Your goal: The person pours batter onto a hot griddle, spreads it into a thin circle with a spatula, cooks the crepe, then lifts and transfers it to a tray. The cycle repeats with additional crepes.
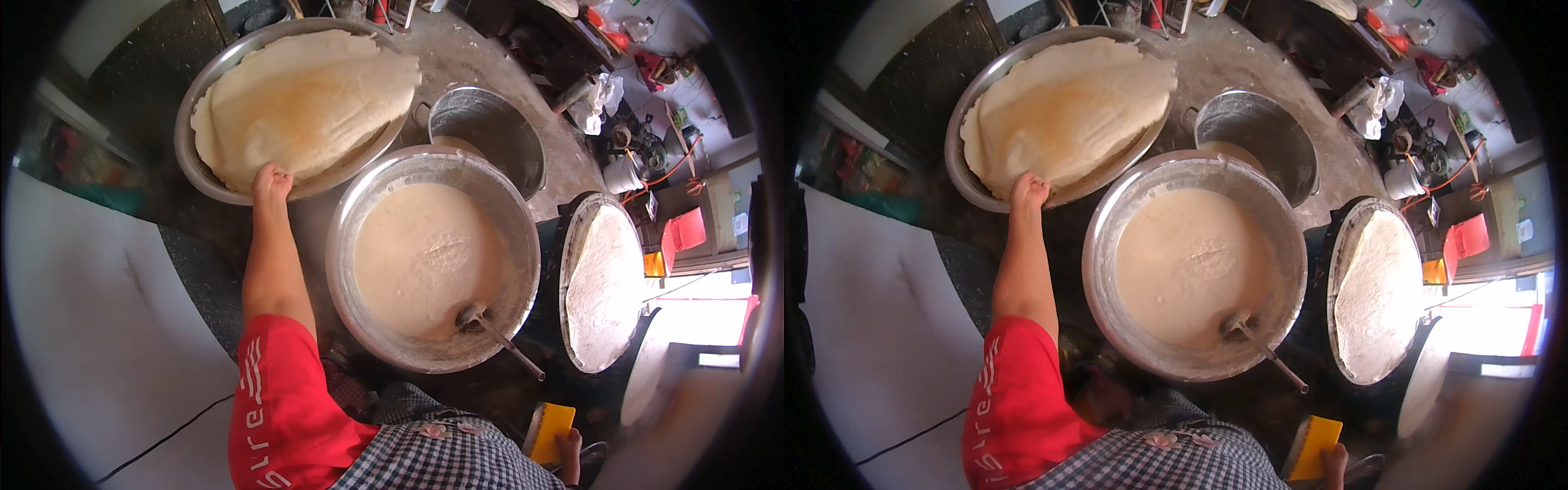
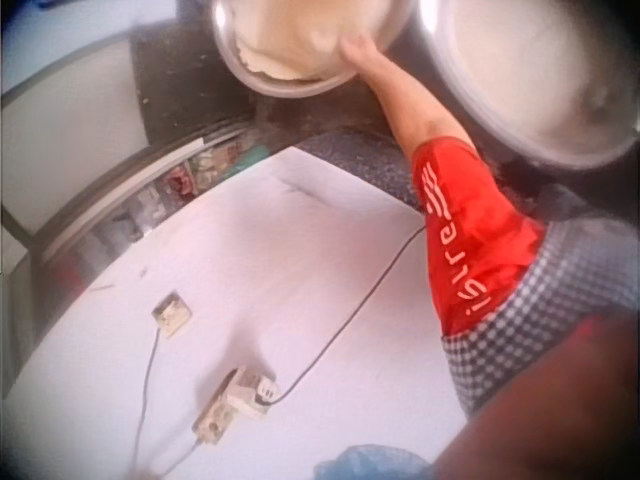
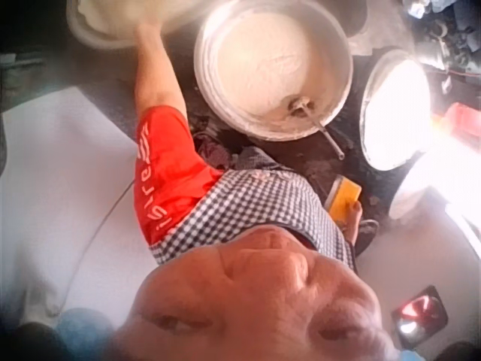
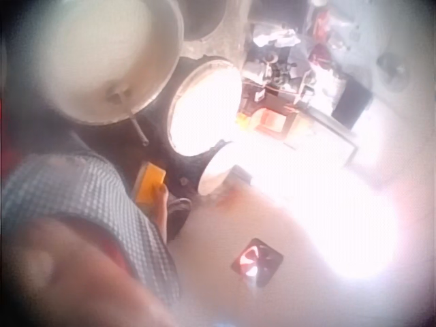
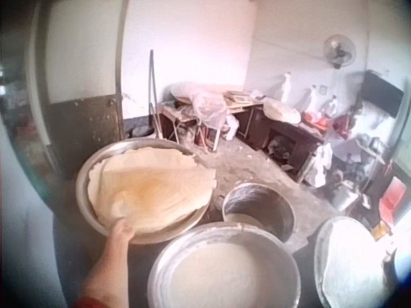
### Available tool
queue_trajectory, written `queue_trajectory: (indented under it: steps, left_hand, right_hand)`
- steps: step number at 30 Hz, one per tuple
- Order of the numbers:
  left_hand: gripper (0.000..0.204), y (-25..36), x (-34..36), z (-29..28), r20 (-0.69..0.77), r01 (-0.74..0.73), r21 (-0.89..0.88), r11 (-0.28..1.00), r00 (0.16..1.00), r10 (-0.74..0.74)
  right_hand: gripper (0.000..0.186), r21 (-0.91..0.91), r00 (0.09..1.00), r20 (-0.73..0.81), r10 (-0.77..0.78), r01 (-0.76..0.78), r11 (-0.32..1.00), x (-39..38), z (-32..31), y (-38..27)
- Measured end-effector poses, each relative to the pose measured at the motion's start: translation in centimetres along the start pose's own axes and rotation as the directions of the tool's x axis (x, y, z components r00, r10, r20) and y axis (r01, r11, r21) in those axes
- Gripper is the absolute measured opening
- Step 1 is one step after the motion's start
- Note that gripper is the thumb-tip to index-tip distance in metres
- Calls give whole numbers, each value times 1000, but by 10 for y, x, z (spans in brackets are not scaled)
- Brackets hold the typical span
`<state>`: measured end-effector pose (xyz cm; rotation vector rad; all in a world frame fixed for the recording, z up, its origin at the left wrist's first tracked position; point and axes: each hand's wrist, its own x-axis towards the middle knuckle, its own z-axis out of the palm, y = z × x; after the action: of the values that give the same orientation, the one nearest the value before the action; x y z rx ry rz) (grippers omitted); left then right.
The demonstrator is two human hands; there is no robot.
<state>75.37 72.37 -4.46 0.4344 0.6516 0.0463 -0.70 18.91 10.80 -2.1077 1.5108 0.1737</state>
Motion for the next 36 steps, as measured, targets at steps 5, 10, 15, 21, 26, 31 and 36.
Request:
queue_trajectory:
  steps: [5,10,15,21,26,31,36]
  left_hand:
    - [22,-15,42,1,-137,78,109,991,989,-62]
    - [32,21,57,44,-52,-82,201,976,994,94]
    - [42,63,37,115,180,-480,486,731,873,454]
    - [42,97,52,49,50,-281,522,806,953,300]
    - [44,75,94,-17,-195,-354,591,725,809,554]
    - [51,-19,27,9,710,-334,674,-659,539,453]
    - [57,-52,-40,43,350,-333,496,-802,922,-166]
  right_hand:
    - [21,-135,999,14,-44,46,990,12,-5,-4]
    - [18,-20,1000,25,9,-8,1000,8,-5,-12]
    - [20,2,997,79,-24,24,1000,0,-6,-14]
    - [21,-52,995,97,-26,31,998,1,-2,-7]
    - [22,-42,993,111,37,-33,999,-7,-1,-14]
    - [18,-57,993,121,15,-9,998,-10,-4,-18]
    - [21,-202,998,53,-43,53,978,-14,-6,-9]
